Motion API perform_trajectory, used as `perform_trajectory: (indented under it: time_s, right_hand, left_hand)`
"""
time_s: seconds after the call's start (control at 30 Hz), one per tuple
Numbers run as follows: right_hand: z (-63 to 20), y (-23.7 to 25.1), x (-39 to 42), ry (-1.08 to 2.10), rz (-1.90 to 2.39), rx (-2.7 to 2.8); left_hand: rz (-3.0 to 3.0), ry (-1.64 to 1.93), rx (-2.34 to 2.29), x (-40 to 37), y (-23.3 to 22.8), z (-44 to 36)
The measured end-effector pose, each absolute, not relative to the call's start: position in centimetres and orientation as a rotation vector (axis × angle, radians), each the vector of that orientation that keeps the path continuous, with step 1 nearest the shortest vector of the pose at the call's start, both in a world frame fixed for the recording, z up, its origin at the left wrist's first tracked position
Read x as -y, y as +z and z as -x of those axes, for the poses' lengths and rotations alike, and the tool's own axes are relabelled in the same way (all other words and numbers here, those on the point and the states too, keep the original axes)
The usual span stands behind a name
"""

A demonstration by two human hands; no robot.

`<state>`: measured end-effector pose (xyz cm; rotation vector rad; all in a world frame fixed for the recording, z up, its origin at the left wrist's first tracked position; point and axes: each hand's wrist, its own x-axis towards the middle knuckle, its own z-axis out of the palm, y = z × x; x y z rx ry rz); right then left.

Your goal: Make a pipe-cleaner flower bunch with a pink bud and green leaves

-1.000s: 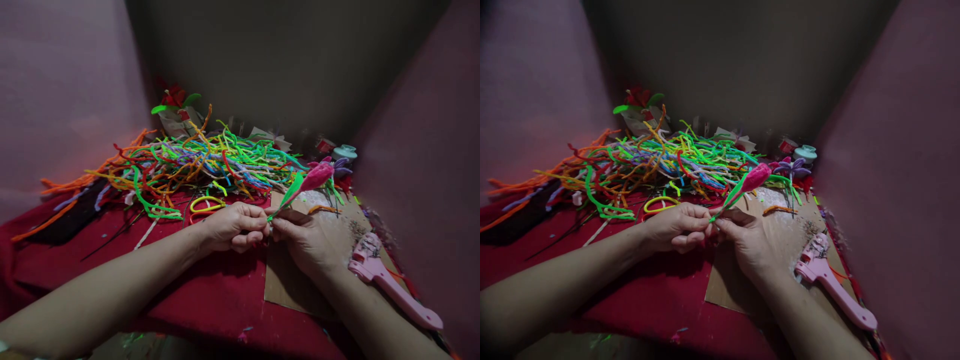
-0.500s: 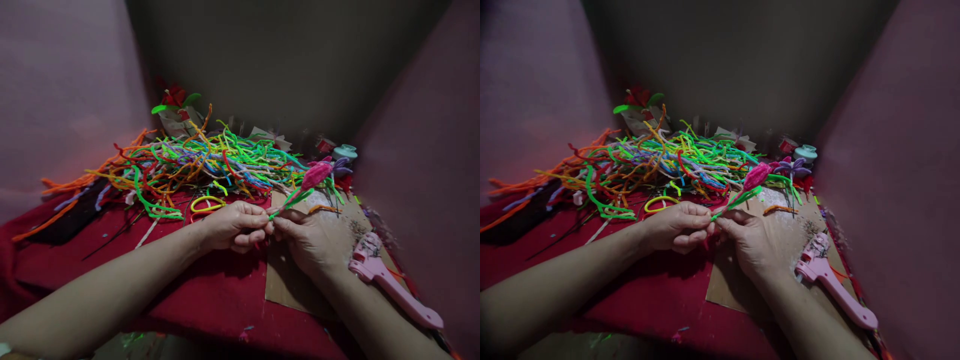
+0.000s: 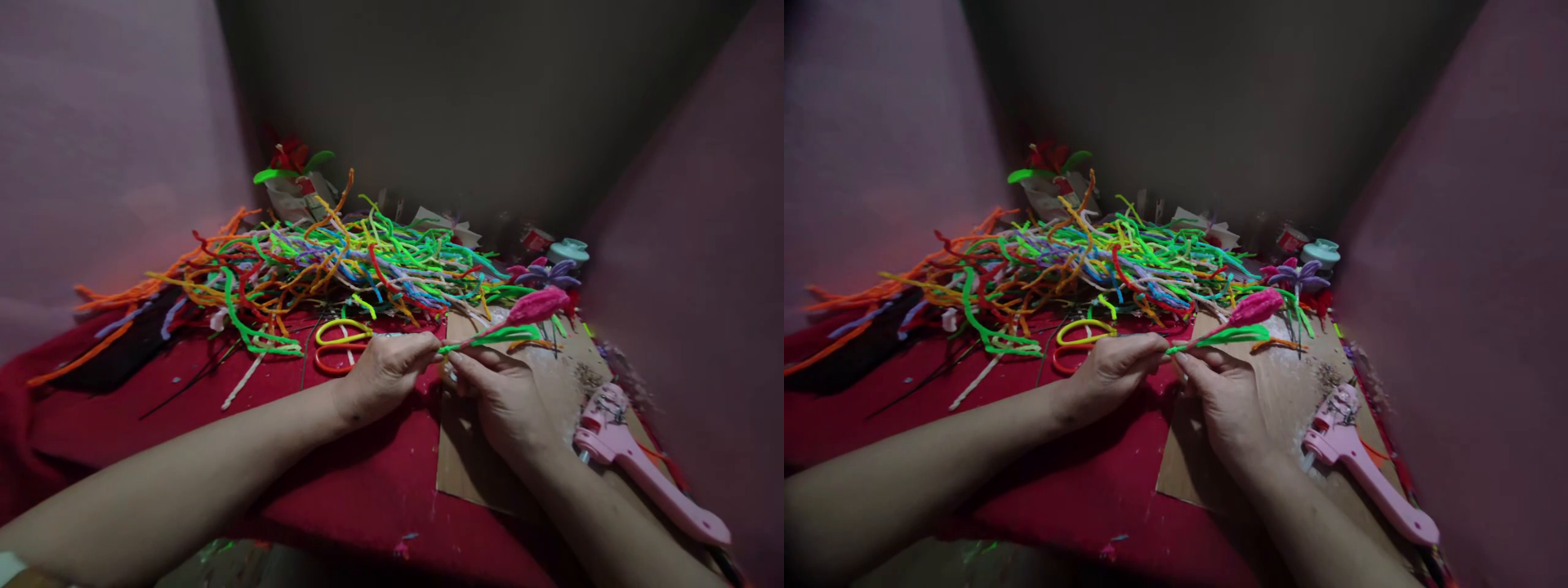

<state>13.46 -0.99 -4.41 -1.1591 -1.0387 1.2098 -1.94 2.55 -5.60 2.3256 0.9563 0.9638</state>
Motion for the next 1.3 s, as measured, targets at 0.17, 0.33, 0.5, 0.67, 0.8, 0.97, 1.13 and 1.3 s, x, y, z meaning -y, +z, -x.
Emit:
perform_trajectory:
  time_s: [0.17, 0.33, 0.5, 0.67, 0.8, 0.97, 1.13, 1.3]
  right_hand:
    - [-13.2, -3.6, 1.1, 1.232, 1.171, 1.01]
    - [-13.0, -3.6, 1.0, 1.311, 1.123, 0.921]
    - [-13.1, -4.0, 0.8, 1.335, 1.07, 0.899]
    - [-13.2, -4.7, 0.6, 1.373, 0.986, 0.871]
    - [-13.6, -5.2, 0.4, 1.4, 0.97, 0.873]
    - [-14.0, -6.0, 0.1, 1.423, 0.963, 0.937]
    - [-13.9, -5.9, 0.1, 1.444, 0.895, 0.956]
    - [-14.0, -5.5, 0.3, 1.441, 0.902, 0.997]
  left_hand:
    - [-2.196, 0.957, -0.979, -2.5, -5.3, 1.6]
    - [-2.119, 0.963, -0.991, -2.4, -5.1, 1.5]
    - [-2.008, 0.926, -0.956, -2.5, -5.2, 1.4]
    - [-1.799, 0.851, -0.931, -2.4, -4.8, 1.3]
    - [-1.599, 0.777, -0.909, -2.3, -4.4, 1.2]
    - [-1.45, 0.689, -0.828, -2.6, -3.9, 1.3]
    - [-1.379, 0.6, -0.771, -2.9, -3.6, 1.7]
    - [-1.26, 0.526, -0.658, -3.3, -3.8, 2.0]
